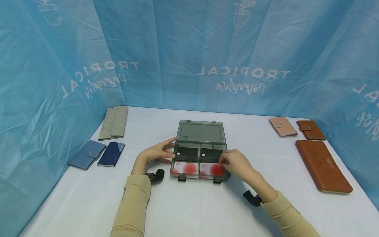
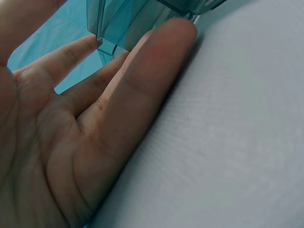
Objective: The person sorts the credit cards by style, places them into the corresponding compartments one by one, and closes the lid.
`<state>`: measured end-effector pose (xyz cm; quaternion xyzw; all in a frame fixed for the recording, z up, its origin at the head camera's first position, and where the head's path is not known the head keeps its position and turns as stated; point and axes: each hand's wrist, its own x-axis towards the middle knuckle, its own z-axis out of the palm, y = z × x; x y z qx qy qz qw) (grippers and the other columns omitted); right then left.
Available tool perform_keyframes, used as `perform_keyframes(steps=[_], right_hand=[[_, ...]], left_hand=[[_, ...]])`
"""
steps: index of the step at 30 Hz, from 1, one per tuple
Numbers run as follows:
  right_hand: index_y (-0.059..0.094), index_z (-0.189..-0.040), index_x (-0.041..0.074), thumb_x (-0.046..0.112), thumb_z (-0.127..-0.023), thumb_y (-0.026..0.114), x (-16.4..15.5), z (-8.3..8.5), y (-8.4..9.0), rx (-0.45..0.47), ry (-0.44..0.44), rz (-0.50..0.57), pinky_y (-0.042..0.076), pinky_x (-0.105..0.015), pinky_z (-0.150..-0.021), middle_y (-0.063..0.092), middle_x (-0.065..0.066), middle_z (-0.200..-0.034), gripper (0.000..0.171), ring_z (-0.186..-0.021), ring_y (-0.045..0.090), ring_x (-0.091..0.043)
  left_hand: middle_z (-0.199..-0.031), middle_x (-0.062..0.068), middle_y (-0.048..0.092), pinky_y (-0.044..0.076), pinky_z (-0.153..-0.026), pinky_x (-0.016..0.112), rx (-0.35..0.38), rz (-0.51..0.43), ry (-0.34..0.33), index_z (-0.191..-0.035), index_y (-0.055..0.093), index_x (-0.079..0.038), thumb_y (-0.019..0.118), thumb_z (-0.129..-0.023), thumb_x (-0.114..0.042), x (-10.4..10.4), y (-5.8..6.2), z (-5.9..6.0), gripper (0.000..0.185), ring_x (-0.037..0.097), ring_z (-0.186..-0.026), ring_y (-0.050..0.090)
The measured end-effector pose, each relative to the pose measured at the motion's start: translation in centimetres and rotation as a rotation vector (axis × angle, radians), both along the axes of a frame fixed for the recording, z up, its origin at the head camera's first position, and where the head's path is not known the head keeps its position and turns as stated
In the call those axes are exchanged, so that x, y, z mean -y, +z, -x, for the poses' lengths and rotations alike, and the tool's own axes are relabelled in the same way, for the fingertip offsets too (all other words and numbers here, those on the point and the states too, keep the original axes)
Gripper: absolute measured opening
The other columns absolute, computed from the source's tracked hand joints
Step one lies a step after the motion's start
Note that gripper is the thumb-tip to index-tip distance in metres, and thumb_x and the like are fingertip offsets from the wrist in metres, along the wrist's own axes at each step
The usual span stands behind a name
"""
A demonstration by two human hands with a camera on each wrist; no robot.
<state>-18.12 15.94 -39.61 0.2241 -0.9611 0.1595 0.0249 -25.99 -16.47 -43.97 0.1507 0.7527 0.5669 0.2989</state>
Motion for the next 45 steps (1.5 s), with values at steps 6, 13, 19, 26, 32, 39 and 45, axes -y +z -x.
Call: perform_keyframes(steps=[6, 13, 19, 26, 32, 39, 45], right_hand=[[0.074, -0.078, 0.011, 0.010, -0.075, 0.074, 0.2, 0.1, -0.1, -0.067, 0.021, -0.123, 0.043, -0.026, -0.057, 0.057, 0.003, -0.072, 0.003, -0.066, 0.049, -0.015], [0.070, -0.100, 0.007, 0.014, -0.084, 0.067, -1.0, 2.7, 1.2, 0.022, 0.026, 0.030, 0.049, -0.034, -0.063, 0.062, -0.006, -0.088, 0.018, -0.078, 0.057, -0.021], [0.023, -0.145, 0.000, 0.016, -0.094, 0.052, -2.6, 8.9, 0.1, 0.449, -0.122, 0.461, 0.047, -0.048, -0.086, 0.046, -0.027, -0.121, 0.061, -0.102, 0.053, -0.036], [0.000, -0.149, 0.005, 0.014, -0.095, 0.047, -2.6, 13.2, -2.0, 0.719, -0.336, 0.746, 0.043, -0.041, -0.096, 0.049, -0.023, -0.113, 0.072, -0.096, 0.052, -0.026], [0.014, -0.148, 0.003, 0.026, -0.100, 0.039, -2.4, 13.2, -0.3, 0.708, -0.303, 1.070, 0.034, -0.044, -0.104, 0.042, -0.017, -0.124, 0.059, -0.112, 0.045, -0.026], [0.041, -0.115, 0.007, 0.044, -0.101, 0.024, -2.6, 9.9, 3.9, 0.488, 0.071, 1.253, 0.035, -0.039, -0.100, 0.055, -0.003, -0.109, 0.042, -0.105, 0.052, -0.018], [0.051, -0.117, 0.006, 0.024, -0.099, 0.042, -3.5, 4.7, 3.9, 0.136, 0.253, 0.814, 0.041, -0.034, -0.092, 0.053, -0.006, -0.115, 0.026, -0.105, 0.050, -0.015]], left_hand=[[-0.151, 0.019, 0.014, 0.051, -0.088, 0.044, 0.002, -0.002, 0.007, -0.150, 0.016, -0.025, 0.066, -0.085, -0.011, 0.1, -0.1, 0.0, 0.084, 0.025, -0.105, 0.054], [-0.152, 0.019, 0.013, 0.051, -0.087, 0.043, 0.012, -0.022, -0.010, -0.150, 0.014, -0.026, 0.065, -0.086, -0.008, 0.0, -0.3, 0.2, 0.084, 0.022, -0.100, 0.056], [-0.152, 0.021, 0.009, 0.052, -0.085, 0.046, 0.023, -0.039, 0.010, -0.150, -0.001, -0.031, 0.066, -0.084, -0.006, 0.1, -0.2, 0.0, 0.097, 0.022, -0.093, 0.058], [-0.152, 0.021, 0.010, 0.052, -0.084, 0.047, 0.035, -0.055, 0.014, -0.149, -0.005, -0.029, 0.066, -0.084, -0.005, -0.1, -0.2, 0.0, 0.100, 0.020, -0.089, 0.060], [-0.152, 0.021, 0.009, 0.052, -0.085, 0.046, 0.031, -0.041, 0.013, -0.150, -0.004, -0.025, 0.066, -0.084, -0.007, 0.0, -0.1, 0.1, 0.098, 0.019, -0.090, 0.059], [-0.153, 0.016, 0.013, 0.052, -0.085, 0.043, 0.009, -0.032, 0.006, -0.150, -0.001, -0.027, 0.067, -0.085, -0.011, 0.7, 0.3, 0.2, 0.095, 0.029, -0.107, 0.055], [-0.152, 0.014, 0.017, 0.041, -0.097, 0.053, -0.227, -0.068, 0.039, -0.150, 0.011, -0.022, 0.059, -0.092, -0.016, 2.5, 4.5, -1.0, 0.076, 0.040, -0.127, 0.037]])
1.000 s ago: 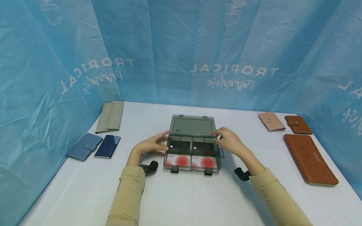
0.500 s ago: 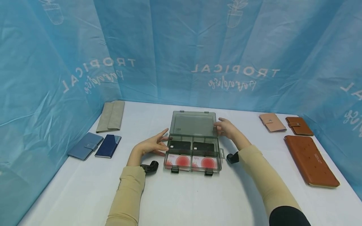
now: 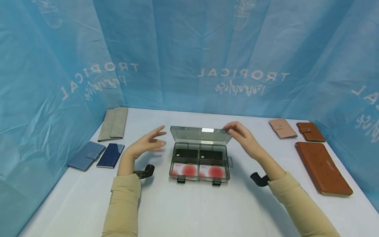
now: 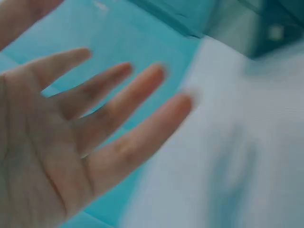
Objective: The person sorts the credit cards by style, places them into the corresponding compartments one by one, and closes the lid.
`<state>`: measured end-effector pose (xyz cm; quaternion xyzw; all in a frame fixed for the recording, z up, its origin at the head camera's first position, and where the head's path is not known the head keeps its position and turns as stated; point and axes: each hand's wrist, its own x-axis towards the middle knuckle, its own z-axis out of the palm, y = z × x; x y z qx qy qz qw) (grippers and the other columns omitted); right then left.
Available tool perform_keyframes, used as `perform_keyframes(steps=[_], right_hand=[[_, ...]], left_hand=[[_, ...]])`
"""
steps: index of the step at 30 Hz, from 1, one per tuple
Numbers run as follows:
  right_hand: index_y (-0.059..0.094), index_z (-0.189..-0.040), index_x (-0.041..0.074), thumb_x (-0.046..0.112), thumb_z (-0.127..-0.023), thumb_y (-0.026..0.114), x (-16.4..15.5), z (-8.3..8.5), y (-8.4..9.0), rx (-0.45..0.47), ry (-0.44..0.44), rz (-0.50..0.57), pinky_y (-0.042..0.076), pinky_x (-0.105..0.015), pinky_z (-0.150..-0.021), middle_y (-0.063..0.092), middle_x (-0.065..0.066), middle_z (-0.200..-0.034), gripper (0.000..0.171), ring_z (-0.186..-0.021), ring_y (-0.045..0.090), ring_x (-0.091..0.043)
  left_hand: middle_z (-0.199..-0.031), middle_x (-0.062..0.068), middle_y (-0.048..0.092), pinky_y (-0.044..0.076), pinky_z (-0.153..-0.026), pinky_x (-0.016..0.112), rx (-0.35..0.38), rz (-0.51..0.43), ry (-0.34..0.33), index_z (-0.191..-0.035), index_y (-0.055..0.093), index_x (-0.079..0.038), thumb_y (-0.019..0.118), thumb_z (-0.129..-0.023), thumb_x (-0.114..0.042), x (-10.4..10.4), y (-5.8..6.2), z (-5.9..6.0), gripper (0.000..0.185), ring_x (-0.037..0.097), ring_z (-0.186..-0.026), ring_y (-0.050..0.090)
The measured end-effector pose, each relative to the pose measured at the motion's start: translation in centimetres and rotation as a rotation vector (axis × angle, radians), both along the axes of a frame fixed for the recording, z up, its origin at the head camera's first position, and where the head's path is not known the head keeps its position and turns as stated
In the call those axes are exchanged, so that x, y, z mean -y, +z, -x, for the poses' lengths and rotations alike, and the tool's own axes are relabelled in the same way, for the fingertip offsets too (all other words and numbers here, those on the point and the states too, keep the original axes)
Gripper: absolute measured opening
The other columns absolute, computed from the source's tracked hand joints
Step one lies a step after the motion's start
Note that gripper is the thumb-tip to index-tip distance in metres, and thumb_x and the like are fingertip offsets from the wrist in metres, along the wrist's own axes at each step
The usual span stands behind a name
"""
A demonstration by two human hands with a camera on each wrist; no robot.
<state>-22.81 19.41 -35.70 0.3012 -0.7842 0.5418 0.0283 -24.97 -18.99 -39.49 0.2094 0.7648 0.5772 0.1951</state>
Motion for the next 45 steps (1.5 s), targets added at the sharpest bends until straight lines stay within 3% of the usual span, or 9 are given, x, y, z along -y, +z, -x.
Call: perform_keyframes(steps=[5, 11, 14, 17, 22, 25, 33, 39, 45], right_hand=[[0.056, -0.120, 0.014, 0.028, -0.090, 0.061, 0.6, -4.5, -1.7, -0.408, 0.049, -0.520, 0.043, -0.043, -0.093, 0.053, -0.006, -0.122, 0.033, -0.112, 0.049, -0.020], [0.055, -0.125, 0.023, 0.043, -0.084, 0.065, 1.6, -7.1, -3.9, -0.723, 0.185, -0.897, 0.045, -0.048, -0.089, 0.047, -0.005, -0.132, 0.047, -0.114, 0.049, -0.024], [0.055, -0.127, 0.027, 0.048, -0.081, 0.065, 2.0, -7.4, -4.6, -0.808, 0.190, -0.994, 0.046, -0.049, -0.086, 0.044, -0.006, -0.136, 0.051, -0.116, 0.046, -0.025], [0.056, -0.126, 0.028, 0.051, -0.080, 0.066, 2.5, -7.5, -5.1, -0.865, 0.183, -1.069, 0.046, -0.050, -0.084, 0.042, -0.005, -0.138, 0.053, -0.117, 0.044, -0.025], [0.062, -0.112, 0.031, 0.054, -0.080, 0.064, 3.0, -7.7, -5.7, -0.951, 0.169, -1.222, 0.046, -0.053, -0.080, 0.041, -0.002, -0.140, 0.039, -0.115, 0.044, -0.024], [0.062, -0.105, 0.031, 0.053, -0.079, 0.065, 3.2, -7.9, -5.8, -0.956, 0.161, -1.233, 0.047, -0.054, -0.078, 0.041, -0.002, -0.140, 0.034, -0.113, 0.045, -0.024], [0.052, -0.103, 0.021, 0.027, -0.081, 0.072, 2.7, -7.5, -5.4, -0.849, 0.103, -1.048, 0.048, -0.048, -0.078, 0.049, -0.003, -0.126, 0.030, -0.108, 0.050, -0.023], [0.056, -0.125, 0.015, 0.047, -0.078, 0.069, 2.7, -7.5, -5.1, -0.602, -0.129, -1.033, 0.035, -0.055, -0.096, 0.054, -0.008, -0.128, 0.058, -0.119, 0.048, -0.028], [0.067, -0.110, 0.018, 0.046, -0.079, 0.068, 2.9, -7.8, -4.8, -0.550, -0.197, -1.063, 0.036, -0.055, -0.088, 0.061, -0.005, -0.119, 0.042, -0.109, 0.056, -0.025]], left_hand=[[-0.149, 0.006, 0.030, 0.028, -0.105, 0.057, -0.340, 0.207, -0.014, -0.145, 0.032, -0.022, 0.059, -0.091, -0.028, -1.8, 3.6, -2.9, 0.061, 0.032, -0.133, 0.030], [-0.144, 0.008, 0.038, 0.032, -0.104, 0.053, -0.601, 0.568, -0.304, -0.138, 0.046, -0.018, 0.060, -0.089, -0.038, -5.8, 2.5, -6.2, 0.055, 0.031, -0.131, 0.033], [-0.142, 0.009, 0.041, 0.036, -0.102, 0.049, -0.751, 0.738, -0.361, -0.135, 0.050, -0.019, 0.063, -0.085, -0.042, -7.0, 1.5, -7.1, 0.056, 0.031, -0.128, 0.037], [-0.141, 0.008, 0.042, 0.038, -0.101, 0.047, -0.818, 0.835, -0.358, -0.133, 0.052, -0.021, 0.067, -0.082, -0.042, -7.5, 1.1, -7.6, 0.057, 0.032, -0.127, 0.038], [-0.143, 0.005, 0.040, 0.038, -0.102, 0.047, -0.783, 0.881, -0.354, -0.133, 0.051, -0.023, 0.067, -0.083, -0.041, -7.6, 0.9, -7.9, 0.056, 0.033, -0.129, 0.036], [-0.143, 0.004, 0.040, 0.041, -0.099, 0.046, -0.779, 0.881, -0.354, -0.134, 0.051, -0.024, 0.067, -0.083, -0.041, -7.7, 0.8, -7.9, 0.056, 0.033, -0.130, 0.037], [-0.144, 0.002, 0.040, 0.046, -0.094, 0.044, -0.775, 0.889, -0.358, -0.133, 0.051, -0.026, 0.066, -0.083, -0.041, -7.7, 0.7, -7.7, 0.055, 0.032, -0.129, 0.037], [-0.141, 0.002, 0.042, 0.049, -0.089, 0.042, -0.805, 0.895, -0.357, -0.131, 0.054, -0.026, 0.067, -0.083, -0.041, -7.6, 0.9, -7.8, 0.052, 0.029, -0.125, 0.040], [-0.141, 0.001, 0.043, 0.050, -0.087, 0.040, -0.828, 0.899, -0.354, -0.130, 0.055, -0.026, 0.068, -0.082, -0.041, -7.8, 0.6, -7.7, 0.052, 0.027, -0.124, 0.041]])
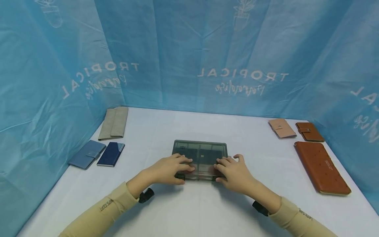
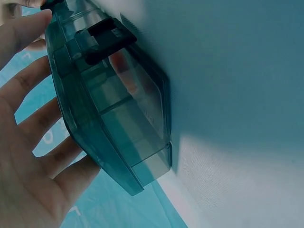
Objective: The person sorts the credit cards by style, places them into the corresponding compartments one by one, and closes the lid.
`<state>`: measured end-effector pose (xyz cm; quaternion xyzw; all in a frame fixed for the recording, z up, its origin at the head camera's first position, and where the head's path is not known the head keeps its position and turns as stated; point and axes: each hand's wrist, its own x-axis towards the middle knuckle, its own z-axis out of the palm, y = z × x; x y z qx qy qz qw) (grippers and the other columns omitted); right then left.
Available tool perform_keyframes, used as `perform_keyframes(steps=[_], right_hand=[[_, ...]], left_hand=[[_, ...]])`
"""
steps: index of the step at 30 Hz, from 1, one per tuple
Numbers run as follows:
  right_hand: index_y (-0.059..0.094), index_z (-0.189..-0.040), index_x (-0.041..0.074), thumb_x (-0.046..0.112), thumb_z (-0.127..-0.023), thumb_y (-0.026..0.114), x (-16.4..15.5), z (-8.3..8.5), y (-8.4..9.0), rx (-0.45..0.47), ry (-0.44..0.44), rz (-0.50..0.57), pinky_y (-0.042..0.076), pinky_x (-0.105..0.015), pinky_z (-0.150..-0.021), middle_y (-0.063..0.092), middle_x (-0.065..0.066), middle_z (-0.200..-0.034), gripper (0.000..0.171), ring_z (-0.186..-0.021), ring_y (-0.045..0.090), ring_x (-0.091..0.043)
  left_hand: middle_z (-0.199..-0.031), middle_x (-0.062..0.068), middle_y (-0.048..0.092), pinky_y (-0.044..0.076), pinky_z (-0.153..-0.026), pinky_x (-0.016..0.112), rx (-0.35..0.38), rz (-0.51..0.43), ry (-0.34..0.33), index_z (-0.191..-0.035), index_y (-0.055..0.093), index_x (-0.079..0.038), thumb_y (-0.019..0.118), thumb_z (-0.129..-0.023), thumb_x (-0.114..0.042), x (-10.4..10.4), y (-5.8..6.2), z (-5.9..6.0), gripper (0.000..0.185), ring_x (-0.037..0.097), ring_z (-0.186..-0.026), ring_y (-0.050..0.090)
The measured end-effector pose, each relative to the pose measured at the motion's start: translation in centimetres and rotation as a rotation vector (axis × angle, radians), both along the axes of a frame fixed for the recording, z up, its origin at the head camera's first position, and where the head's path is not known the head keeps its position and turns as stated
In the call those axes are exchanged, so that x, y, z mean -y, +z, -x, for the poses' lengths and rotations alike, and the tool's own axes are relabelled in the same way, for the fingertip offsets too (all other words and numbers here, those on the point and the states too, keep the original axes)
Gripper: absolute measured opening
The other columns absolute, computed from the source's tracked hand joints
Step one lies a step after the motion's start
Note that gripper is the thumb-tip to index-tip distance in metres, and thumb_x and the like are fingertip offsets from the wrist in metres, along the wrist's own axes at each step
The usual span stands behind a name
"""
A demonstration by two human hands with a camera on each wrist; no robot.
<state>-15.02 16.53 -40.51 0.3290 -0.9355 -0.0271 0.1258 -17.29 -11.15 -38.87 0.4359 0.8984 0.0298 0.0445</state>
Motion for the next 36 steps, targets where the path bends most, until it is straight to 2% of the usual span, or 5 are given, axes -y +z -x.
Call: perform_keyframes(steps=[4, 11, 15, 31, 36], right_hand=[[0.068, -0.106, 0.021, 0.046, -0.076, 0.071, 0.1, 0.0, 0.3, -0.002, -0.014, 0.016, 0.036, -0.055, -0.088, 0.062, -0.003, -0.117, 0.040, -0.104, 0.058, -0.024], [0.067, -0.110, 0.019, 0.046, -0.077, 0.070, 0.1, -0.2, 0.3, 0.003, -0.026, -0.023, 0.035, -0.058, -0.090, 0.062, -0.005, -0.118, 0.043, -0.109, 0.056, -0.023], [0.066, -0.111, 0.019, 0.046, -0.077, 0.070, 0.2, -0.2, 0.2, 0.004, -0.022, -0.010, 0.036, -0.058, -0.089, 0.061, -0.005, -0.119, 0.043, -0.110, 0.056, -0.024], [0.066, -0.112, 0.019, 0.046, -0.077, 0.070, 0.3, -0.3, 0.3, 0.013, -0.040, -0.011, 0.037, -0.057, -0.088, 0.060, -0.005, -0.119, 0.044, -0.108, 0.057, -0.022], [0.066, -0.112, 0.019, 0.046, -0.077, 0.069, 0.2, -0.3, 0.1, 0.010, -0.033, 0.004, 0.037, -0.057, -0.088, 0.060, -0.005, -0.120, 0.045, -0.109, 0.057, -0.023]], left_hand=[[-0.139, 0.001, 0.043, 0.053, -0.080, 0.037, -0.065, 0.048, 0.008, -0.130, 0.053, -0.026, 0.068, -0.080, -0.044, -0.5, -0.2, -0.2, 0.055, 0.027, -0.123, 0.042], [-0.114, 0.003, 0.046, 0.054, -0.077, 0.034, -0.457, 0.186, -0.028, -0.112, 0.048, -0.021, 0.065, -0.080, -0.051, -2.6, -1.3, -0.8, 0.047, 0.023, -0.090, 0.051], [-0.108, 0.003, 0.046, 0.054, -0.080, 0.038, -0.573, 0.198, 0.003, -0.103, 0.047, -0.019, 0.066, -0.082, -0.042, -3.3, -1.9, -1.0, 0.037, 0.024, -0.085, 0.053], [-0.107, 0.004, 0.039, 0.044, -0.094, 0.047, -0.389, 0.213, 0.230, -0.106, 0.042, -0.017, 0.071, -0.072, -0.042, -4.9, -2.4, -2.0, 0.051, 0.024, -0.096, 0.044], [-0.109, 0.005, 0.043, 0.044, -0.093, 0.050, -0.316, 0.119, 0.204, -0.107, 0.045, -0.016, 0.072, -0.073, -0.038, -4.4, -2.1, -2.0, 0.049, 0.031, -0.103, 0.050]])
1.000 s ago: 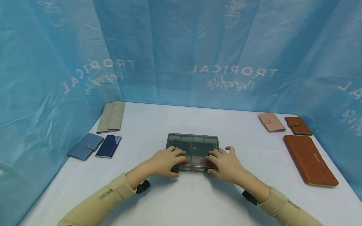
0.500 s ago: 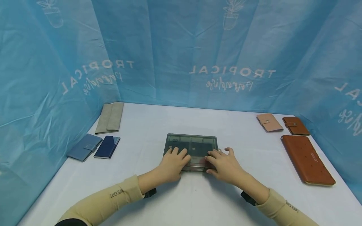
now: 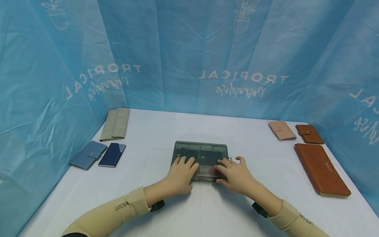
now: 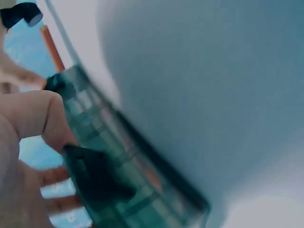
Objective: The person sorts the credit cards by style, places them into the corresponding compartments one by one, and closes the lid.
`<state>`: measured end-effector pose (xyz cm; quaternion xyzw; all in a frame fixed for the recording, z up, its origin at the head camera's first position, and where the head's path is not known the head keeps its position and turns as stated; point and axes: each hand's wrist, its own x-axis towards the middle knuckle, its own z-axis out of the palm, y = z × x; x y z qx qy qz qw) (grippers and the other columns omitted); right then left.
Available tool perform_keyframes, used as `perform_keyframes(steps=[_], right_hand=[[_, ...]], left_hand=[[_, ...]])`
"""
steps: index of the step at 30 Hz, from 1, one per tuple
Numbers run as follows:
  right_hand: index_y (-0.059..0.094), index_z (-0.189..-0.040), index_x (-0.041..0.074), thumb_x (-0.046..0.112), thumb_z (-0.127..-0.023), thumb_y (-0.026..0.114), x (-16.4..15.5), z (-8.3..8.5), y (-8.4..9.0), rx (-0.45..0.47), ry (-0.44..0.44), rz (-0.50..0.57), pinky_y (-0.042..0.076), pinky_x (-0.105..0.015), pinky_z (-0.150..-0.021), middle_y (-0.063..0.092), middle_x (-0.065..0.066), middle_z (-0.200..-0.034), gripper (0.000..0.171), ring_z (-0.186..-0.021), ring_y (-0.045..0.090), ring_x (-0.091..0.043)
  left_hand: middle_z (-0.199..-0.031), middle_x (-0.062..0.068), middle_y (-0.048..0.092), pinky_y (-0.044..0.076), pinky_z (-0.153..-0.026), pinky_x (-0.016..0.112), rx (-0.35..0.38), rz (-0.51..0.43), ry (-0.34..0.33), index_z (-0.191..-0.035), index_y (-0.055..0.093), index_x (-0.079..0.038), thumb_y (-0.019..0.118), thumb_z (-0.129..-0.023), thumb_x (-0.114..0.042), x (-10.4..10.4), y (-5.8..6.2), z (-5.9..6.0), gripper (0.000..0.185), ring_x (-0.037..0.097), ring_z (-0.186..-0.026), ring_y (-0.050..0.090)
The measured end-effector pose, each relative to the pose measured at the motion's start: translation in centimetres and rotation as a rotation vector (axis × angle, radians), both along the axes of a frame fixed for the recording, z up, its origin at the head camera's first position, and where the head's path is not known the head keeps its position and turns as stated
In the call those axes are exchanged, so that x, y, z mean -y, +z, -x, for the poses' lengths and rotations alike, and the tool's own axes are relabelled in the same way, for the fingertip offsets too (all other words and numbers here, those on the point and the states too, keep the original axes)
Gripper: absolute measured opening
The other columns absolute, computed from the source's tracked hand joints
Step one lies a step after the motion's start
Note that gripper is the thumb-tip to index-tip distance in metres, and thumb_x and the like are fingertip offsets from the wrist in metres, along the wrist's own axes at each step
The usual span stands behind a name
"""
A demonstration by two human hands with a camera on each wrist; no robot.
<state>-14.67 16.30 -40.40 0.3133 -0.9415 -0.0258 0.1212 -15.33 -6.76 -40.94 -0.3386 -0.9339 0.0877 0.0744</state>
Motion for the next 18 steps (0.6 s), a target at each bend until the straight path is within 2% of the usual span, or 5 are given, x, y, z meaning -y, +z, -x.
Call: perform_keyframes(steps=[4, 7, 10, 14, 18], right_hand=[[0.066, -0.114, 0.019, 0.046, -0.078, 0.069, 0.0, 0.1, -0.2, -0.009, 0.006, 0.008, 0.036, -0.057, -0.088, 0.060, -0.005, -0.121, 0.045, -0.111, 0.056, -0.024], [0.065, -0.115, 0.019, 0.047, -0.079, 0.067, 0.1, 0.2, -0.3, -0.014, 0.016, 0.000, 0.036, -0.057, -0.089, 0.059, -0.005, -0.122, 0.045, -0.112, 0.056, -0.024], [0.065, -0.114, 0.019, 0.048, -0.079, 0.067, 0.1, 0.2, -0.3, -0.013, 0.023, -0.004, 0.036, -0.058, -0.089, 0.059, -0.005, -0.121, 0.046, -0.111, 0.056, -0.024], [0.065, -0.114, 0.019, 0.048, -0.078, 0.068, 0.0, 0.1, -0.2, -0.014, 0.021, -0.008, 0.036, -0.058, -0.089, 0.059, -0.006, -0.121, 0.046, -0.111, 0.056, -0.024], [0.066, -0.113, 0.019, 0.048, -0.078, 0.068, 0.0, -0.1, -0.1, -0.021, 0.016, -0.012, 0.036, -0.058, -0.089, 0.060, -0.006, -0.121, 0.046, -0.111, 0.056, -0.024]], left_hand=[[-0.108, 0.004, 0.052, 0.052, -0.083, 0.042, 0.023, -0.031, -0.140, -0.109, 0.054, -0.015, 0.068, -0.079, -0.027, 1.6, 1.1, 0.8, 0.036, 0.029, -0.098, 0.056], [-0.118, -0.001, 0.058, 0.053, -0.079, 0.035, 0.064, -0.051, -0.217, -0.117, 0.059, -0.016, 0.065, -0.084, -0.032, 3.4, 1.7, 1.6, 0.037, 0.022, -0.101, 0.057], [-0.129, -0.003, 0.055, 0.052, -0.082, 0.031, 0.069, -0.058, -0.285, -0.125, 0.058, -0.017, 0.060, -0.087, -0.042, 4.9, 1.6, 2.3, 0.045, 0.019, -0.111, 0.055], [-0.126, -0.004, 0.058, 0.052, -0.084, 0.028, -0.061, -0.058, -0.411, -0.124, 0.060, -0.016, 0.055, -0.090, -0.043, 5.7, 0.9, 2.8, 0.044, 0.016, -0.109, 0.057], [-0.123, -0.004, 0.060, 0.052, -0.082, 0.027, -0.126, -0.080, -0.449, -0.122, 0.062, -0.017, 0.056, -0.089, -0.043, 5.7, 0.6, 3.0, 0.042, 0.015, -0.106, 0.059]])
